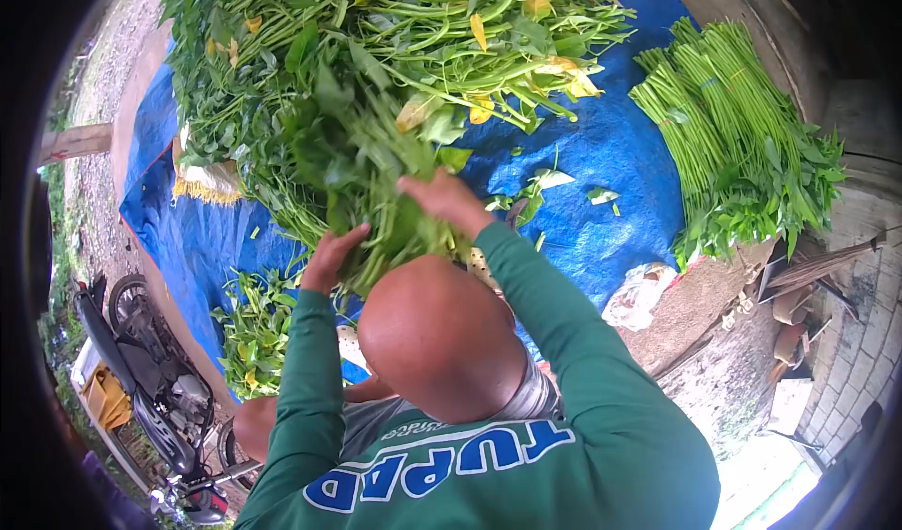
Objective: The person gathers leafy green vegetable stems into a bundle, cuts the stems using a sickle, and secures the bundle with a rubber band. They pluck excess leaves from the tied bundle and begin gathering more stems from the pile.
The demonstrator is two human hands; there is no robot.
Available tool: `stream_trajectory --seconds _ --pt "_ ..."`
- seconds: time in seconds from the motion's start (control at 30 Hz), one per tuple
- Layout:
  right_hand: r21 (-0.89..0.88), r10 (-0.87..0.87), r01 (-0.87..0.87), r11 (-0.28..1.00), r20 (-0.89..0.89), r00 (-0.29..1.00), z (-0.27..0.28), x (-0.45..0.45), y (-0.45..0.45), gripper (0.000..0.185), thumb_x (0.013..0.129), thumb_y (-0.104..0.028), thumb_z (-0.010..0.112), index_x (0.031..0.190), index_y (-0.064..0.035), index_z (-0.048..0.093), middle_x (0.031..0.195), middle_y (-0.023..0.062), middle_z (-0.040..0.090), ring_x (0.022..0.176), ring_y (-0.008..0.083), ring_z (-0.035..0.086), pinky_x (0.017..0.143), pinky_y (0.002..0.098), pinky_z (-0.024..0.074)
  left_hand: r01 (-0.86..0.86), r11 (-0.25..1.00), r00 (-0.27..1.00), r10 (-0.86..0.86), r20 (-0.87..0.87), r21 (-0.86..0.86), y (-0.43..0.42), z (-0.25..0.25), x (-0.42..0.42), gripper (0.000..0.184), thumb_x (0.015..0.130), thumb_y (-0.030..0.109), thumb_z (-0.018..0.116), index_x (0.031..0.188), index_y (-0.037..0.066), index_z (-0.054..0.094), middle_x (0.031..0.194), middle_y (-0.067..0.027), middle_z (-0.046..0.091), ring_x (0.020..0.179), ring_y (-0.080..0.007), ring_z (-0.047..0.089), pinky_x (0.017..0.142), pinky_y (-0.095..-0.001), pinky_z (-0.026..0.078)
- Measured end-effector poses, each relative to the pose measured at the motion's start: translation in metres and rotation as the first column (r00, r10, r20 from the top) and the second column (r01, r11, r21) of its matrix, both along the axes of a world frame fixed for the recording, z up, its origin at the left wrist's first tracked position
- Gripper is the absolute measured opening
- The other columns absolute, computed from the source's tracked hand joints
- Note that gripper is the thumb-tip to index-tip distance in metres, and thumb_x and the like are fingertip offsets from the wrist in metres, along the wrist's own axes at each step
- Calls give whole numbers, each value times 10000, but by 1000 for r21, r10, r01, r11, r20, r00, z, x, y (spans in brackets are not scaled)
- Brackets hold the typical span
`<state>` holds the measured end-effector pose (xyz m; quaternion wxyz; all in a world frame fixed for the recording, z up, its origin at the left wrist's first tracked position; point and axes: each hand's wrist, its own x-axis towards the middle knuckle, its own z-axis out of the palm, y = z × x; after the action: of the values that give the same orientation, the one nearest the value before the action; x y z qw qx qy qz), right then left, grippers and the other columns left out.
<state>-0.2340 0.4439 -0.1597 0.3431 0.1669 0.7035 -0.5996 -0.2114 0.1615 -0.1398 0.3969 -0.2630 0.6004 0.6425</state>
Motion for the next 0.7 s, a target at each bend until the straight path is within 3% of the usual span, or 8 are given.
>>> stream_trajectory --seconds 0.1,0.17,0.27,0.33,0.43,0.47,0.6,0.7 --pt "424 324 -257 868 -92 942 -4 17 -26 1139 859 -807 694 1484 129 527 1599 372 474 1494 409 505 1153 473 473 25 999 999 -24 49 -30 -43 0 35 385 998 223 795 1304 9 705 1145 -93 772 962 -196 747 866 -373 611" --pt "416 246 -188 890 -90 965 -15 18 -29 1153 856 -815 696 1507 118 513 1593 369 483 1486 405 516 1138 489 493 67 997 998 -68 -14 -34 -61 -26 53 445 1025 206 759 1416 28 643 1279 -102 745 1073 -200 733 941 -386 605" --pt "-37 -246 250 968 88 965 -62 17 -21 1121 852 -764 754 1539 85 501 1572 328 521 1446 377 553 1122 484 518 153 976 982 -168 -86 -157 -47 -25 47 505 991 209 791 1429 13 633 1288 -102 740 1109 -223 718 984 -386 571" --pt "-346 -477 534 772 240 846 -73 31 -29 1079 850 -702 806 1549 61 502 1556 296 545 1398 359 594 1109 465 535 283 914 947 -314 -64 -291 -42 -15 41 619 1001 372 765 1460 -15 616 1327 -143 736 1135 -240 709 1015 -388 549" --pt "-579 -178 432 692 443 879 -56 19 -12 814 836 -600 872 1415 -66 668 1338 150 730 1195 248 709 1032 422 583 659 540 717 -662 219 -523 -44 13 7 796 1042 599 630 1525 -32 572 1370 -187 726 1147 -282 719 1043 -401 536" --pt "-579 -129 411 704 465 876 -57 15 -7 781 840 -595 866 1397 -79 682 1304 136 746 1169 241 718 1030 423 584 710 555 686 -686 244 -434 -55 -2 0 947 1062 745 437 1632 -12 454 1550 -234 604 1375 -333 627 1183 -386 449" --pt "-523 -6 294 800 483 876 -59 -8 -1 715 856 -572 838 1377 -100 705 1247 114 778 1098 237 745 1025 430 588 300 903 914 -364 -177 -307 -25 11 -11 951 1082 744 363 1704 28 287 1772 -172 297 1663 -292 205 1352 -360 147" --pt "-606 0 252 755 384 923 -52 -10 -19 723 870 -557 809 1406 -86 690 1287 128 769 1105 254 751 1028 451 590 141 923 973 -197 -122 -359 0 21 -22 1170 947 834 553 1594 -132 423 1609 -332 492 1525 -350 481 1287 -381 311"
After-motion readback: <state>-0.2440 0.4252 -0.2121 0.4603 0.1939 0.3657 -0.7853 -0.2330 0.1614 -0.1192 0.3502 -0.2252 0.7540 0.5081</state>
